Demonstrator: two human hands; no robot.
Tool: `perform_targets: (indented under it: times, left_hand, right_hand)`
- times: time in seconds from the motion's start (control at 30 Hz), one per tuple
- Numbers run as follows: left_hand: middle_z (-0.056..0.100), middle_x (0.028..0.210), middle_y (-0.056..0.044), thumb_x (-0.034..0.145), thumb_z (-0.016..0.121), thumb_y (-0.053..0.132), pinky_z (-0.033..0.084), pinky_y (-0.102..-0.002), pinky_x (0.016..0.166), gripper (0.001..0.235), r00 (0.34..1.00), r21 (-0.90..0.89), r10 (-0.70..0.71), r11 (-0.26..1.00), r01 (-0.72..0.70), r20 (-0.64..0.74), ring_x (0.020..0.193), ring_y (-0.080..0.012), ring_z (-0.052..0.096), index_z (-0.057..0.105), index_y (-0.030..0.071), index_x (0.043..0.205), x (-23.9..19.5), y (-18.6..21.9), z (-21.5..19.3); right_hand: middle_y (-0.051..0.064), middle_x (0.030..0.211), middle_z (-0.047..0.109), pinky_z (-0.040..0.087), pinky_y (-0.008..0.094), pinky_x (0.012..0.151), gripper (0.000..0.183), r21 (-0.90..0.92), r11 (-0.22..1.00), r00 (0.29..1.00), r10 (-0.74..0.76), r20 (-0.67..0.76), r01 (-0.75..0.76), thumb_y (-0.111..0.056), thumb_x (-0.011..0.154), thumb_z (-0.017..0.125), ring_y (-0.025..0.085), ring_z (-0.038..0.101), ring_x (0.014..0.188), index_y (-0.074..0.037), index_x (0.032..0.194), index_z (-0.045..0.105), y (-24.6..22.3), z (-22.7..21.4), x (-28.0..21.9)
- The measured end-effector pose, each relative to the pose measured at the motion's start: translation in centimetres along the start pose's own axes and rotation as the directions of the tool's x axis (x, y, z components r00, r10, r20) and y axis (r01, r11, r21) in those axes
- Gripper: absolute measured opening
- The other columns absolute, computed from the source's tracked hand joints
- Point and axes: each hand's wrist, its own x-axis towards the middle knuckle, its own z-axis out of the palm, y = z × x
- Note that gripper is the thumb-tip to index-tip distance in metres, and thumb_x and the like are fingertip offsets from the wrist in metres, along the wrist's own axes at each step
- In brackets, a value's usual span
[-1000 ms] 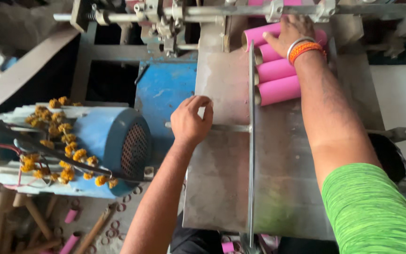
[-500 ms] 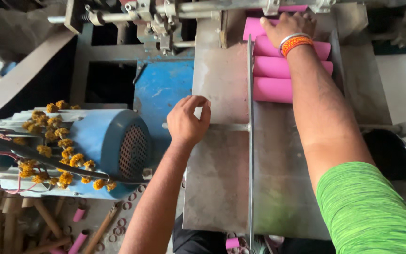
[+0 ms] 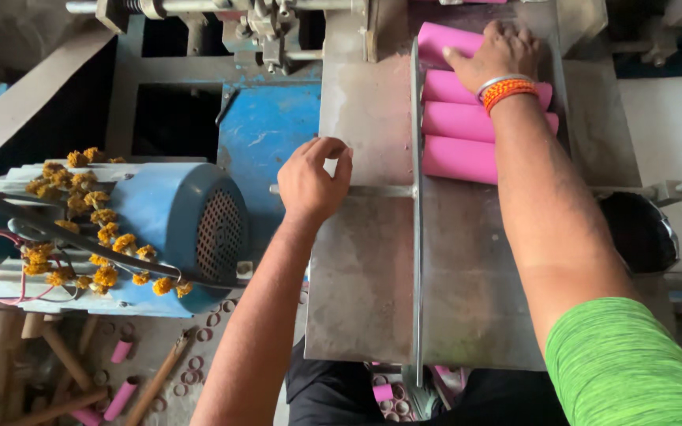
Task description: The person repeatedly picks up pink cylindrical rolls from a pile and places them onto a moving conveyor belt of a machine. The person maintains a steady rhythm, ensuring the rolls are fed into the machine continuously.
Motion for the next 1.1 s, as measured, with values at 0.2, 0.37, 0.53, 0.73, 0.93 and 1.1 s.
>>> perform_targets:
  times: [0.2, 0.37, 0.53, 0.73, 0.93, 1.1]
  left_hand:
    - [0.073, 0.087, 0.000, 0.091, 0.075, 0.023, 0.054, -0.038, 0.071, 0.010, 0.998, -0.012, -0.038, 0.999, 0.039, 0.050, 0.084, -0.0239, 0.071, 0.071, 0.014, 0.088, 0.4, 0.4, -0.4]
    - [0.074, 0.088, -0.001, 0.090, 0.074, 0.025, 0.054, -0.038, 0.072, 0.013, 0.996, 0.007, -0.035, 0.999, 0.035, 0.087, 0.085, -0.0254, 0.071, 0.072, 0.012, 0.089, 0.5, 0.8, -0.7]
    - [0.071, 0.106, -0.014, 0.087, 0.077, 0.031, 0.053, -0.042, 0.088, 0.033, 0.922, -0.022, -0.067, 0.996, 0.082, 0.380, 0.101, -0.0317, 0.068, 0.070, 0.009, 0.110, 3.0, -0.4, -0.5]
    - [0.062, 0.133, -0.025, 0.095, 0.061, 0.013, 0.046, -0.049, 0.106, 0.046, 0.949, -0.159, 0.213, 0.971, -0.179, 0.233, 0.124, -0.0460, 0.056, 0.052, 0.001, 0.139, 13.3, -3.5, 14.3]
    - [0.066, 0.123, -0.028, 0.097, 0.056, 0.018, 0.045, -0.052, 0.105, 0.025, 0.745, 0.466, 0.198, 0.671, -0.576, 0.637, 0.120, -0.0443, 0.061, 0.072, 0.004, 0.110, 25.2, -11.1, 32.8]
    - [0.070, 0.114, -0.025, 0.091, 0.056, 0.016, 0.048, -0.053, 0.090, 0.029, 0.773, 0.302, 0.357, 0.771, -0.560, 0.524, 0.108, -0.0439, 0.065, 0.071, 0.001, 0.111, 28.0, -15.4, 38.2]
  right_hand:
    - [0.028, 0.127, 0.064, 0.043, 0.056, 0.101, 0.068, 0.079, 0.978, 0.976, 0.181, 0.125, -0.192, -0.054, 0.101, 0.050, 0.047, 0.057, 0.120, -0.001, 0.143, 0.053, 1.5, 1.0, 4.0]
    - [0.021, 0.118, 0.071, 0.050, 0.057, 0.096, 0.039, 0.165, 0.986, 0.996, -0.030, 0.079, 0.017, -0.036, 0.102, 0.047, 0.046, 0.065, 0.108, -0.012, 0.114, 0.076, 1.9, 3.1, 5.4]
    - [0.024, 0.099, 0.071, 0.049, 0.062, 0.081, 0.047, 0.219, 0.967, 0.992, -0.125, -0.024, 0.127, -0.044, 0.105, 0.047, 0.050, 0.065, 0.093, -0.006, 0.098, 0.074, 1.4, 5.0, 5.7]
    - [0.024, 0.097, 0.073, 0.051, 0.057, 0.086, 0.054, 0.051, 0.989, 0.989, -0.139, 0.050, 0.136, -0.042, 0.110, 0.040, 0.045, 0.069, 0.093, -0.006, 0.094, 0.077, 0.2, 3.8, 4.7]
    - [0.023, 0.100, 0.073, 0.049, 0.057, 0.087, 0.049, 0.098, 0.992, 0.996, -0.082, 0.044, 0.077, -0.045, 0.104, 0.044, 0.046, 0.067, 0.097, -0.011, 0.100, 0.079, -0.2, 2.5, 4.7]
    - [0.022, 0.104, 0.073, 0.046, 0.064, 0.091, 0.050, 0.121, 0.992, 1.000, -0.020, -0.011, 0.021, -0.047, 0.100, 0.046, 0.045, 0.067, 0.103, -0.010, 0.095, 0.078, -1.5, 3.3, 5.1]
